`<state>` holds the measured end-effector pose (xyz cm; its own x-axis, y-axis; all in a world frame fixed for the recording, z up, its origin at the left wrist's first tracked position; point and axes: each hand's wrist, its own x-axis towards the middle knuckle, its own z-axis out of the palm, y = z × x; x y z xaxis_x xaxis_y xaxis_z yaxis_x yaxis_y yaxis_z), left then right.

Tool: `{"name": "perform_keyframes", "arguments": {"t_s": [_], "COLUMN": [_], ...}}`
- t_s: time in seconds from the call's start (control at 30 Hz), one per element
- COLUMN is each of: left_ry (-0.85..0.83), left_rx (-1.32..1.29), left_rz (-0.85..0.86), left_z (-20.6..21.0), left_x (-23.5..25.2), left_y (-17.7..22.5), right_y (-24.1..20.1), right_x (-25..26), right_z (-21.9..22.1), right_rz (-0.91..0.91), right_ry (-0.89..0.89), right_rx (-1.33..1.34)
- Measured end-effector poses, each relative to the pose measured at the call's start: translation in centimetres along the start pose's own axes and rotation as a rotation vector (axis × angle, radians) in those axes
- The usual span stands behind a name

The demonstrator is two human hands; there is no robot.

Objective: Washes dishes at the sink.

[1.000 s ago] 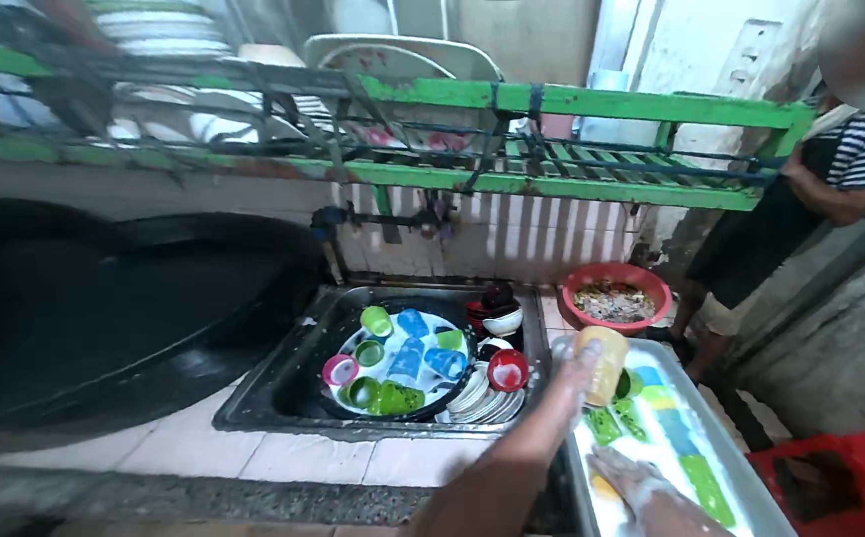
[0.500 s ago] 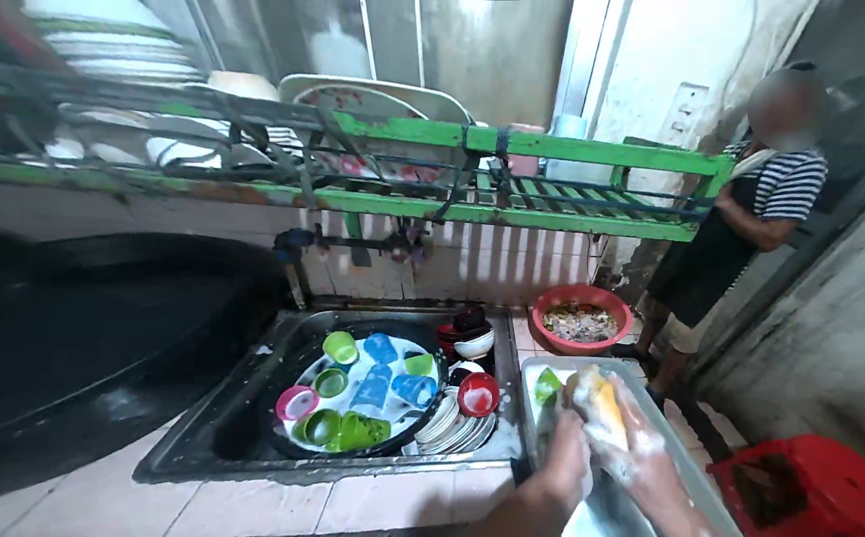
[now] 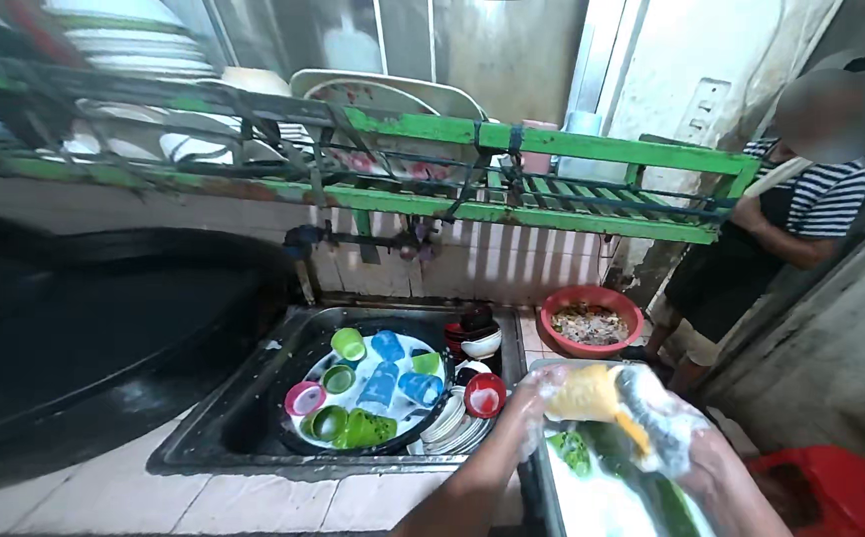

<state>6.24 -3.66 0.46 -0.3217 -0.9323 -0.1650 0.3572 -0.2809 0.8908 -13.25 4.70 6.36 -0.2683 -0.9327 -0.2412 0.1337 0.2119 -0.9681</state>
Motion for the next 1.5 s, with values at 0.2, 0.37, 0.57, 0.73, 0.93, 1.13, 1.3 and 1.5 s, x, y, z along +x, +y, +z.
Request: {"name": "perform_keyframes", "arguments": {"t_s": [0.2, 0.37, 0.57, 0.73, 0.93, 1.13, 1.3, 1.5], "left_ry": [-0.171, 0.012, 0.032, 0.196, -0.112, 0.151, -0.063, 0.143], "left_rx": [0.508, -0.062, 0.03, -0.079, -0.179, -0.164, -0.21, -0.11], "left_rz": [-0.228, 0.004, -0.054, -0.098, -0.16, -0.087, -0.188, -0.092], "left_z": [1.8, 3.9, 6.5, 6.9, 4.5, 7.0, 4.5, 6.5], "left_x": [1.5, 2.6, 0.9, -0.1, 0.3, -1.0, -0.7, -2.3], "left_y": [2.2, 0.4, -2.5, -4.1, -4.0, -4.7, -4.1, -4.4], "right_y": [0.8, -0.3, 6.6, 7.2, 4.0, 8.0, 4.9, 8.6], "right_x": [-1.8, -1.3, -1.0, -0.3, -2.1, -0.1, -2.0, -0.7], "right_z": [3.0, 3.6, 4.5, 3.5, 6.6, 3.4, 7.3, 3.7], "right_rz": [-0.336, 0.061, -0.572, -0.325, -0.125, -0.35, -0.106, -0.401], "right_ry": [0.057, -0.005, 0.19, 0.134, 0.195, 0.132, 0.268, 0.09], "right_rx": [-1.101, 0.208, -1.15, -0.733, -0.657, -0.649, -0.167, -0.755]}}
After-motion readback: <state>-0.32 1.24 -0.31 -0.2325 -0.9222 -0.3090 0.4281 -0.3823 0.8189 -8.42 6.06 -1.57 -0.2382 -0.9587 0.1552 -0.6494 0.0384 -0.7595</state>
